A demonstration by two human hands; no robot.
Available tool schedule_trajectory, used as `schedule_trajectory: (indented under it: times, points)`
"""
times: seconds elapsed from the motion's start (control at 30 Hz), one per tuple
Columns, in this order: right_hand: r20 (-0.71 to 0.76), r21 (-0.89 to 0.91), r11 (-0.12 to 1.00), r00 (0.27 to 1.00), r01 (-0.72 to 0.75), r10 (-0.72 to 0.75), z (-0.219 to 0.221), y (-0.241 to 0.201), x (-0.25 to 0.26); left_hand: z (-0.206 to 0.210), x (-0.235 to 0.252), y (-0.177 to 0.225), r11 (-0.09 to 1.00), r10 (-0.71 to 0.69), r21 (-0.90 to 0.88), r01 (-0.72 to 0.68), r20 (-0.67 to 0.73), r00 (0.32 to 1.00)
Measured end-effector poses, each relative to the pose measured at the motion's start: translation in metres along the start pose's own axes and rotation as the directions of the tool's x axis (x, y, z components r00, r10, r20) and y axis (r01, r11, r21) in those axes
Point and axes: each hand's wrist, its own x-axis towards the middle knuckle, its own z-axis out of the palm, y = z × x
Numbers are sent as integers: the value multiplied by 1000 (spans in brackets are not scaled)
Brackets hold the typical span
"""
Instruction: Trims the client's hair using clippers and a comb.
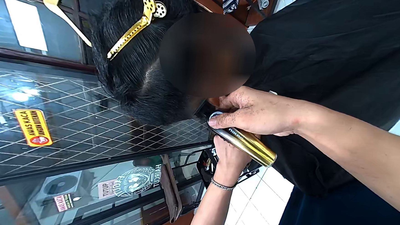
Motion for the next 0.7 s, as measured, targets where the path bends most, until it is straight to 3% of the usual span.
schedule_trajectory:
  times: [0.1,0.3,0.43,0.57,0.7]
  points:
    - [14,115,993,999,-38,37,-1,0,0,1,0,-1,1000,0,-10,-1,-21,1000]
    - [6,122,993,1000,-5,4,-6,-1,1,1,1,1,1000,-5,2,5,-18,1000]
    - [-33,-16,993,993,117,-117,-5,4,0,-2,2,4,998,-50,32,48,54,997]
    - [-34,-91,995,998,40,-43,-5,2,-1,-3,1,3,999,-44,30,42,62,997]
    - [-98,-277,955,986,105,-136,1,1,-4,-4,1,4,998,-59,35,56,96,994]
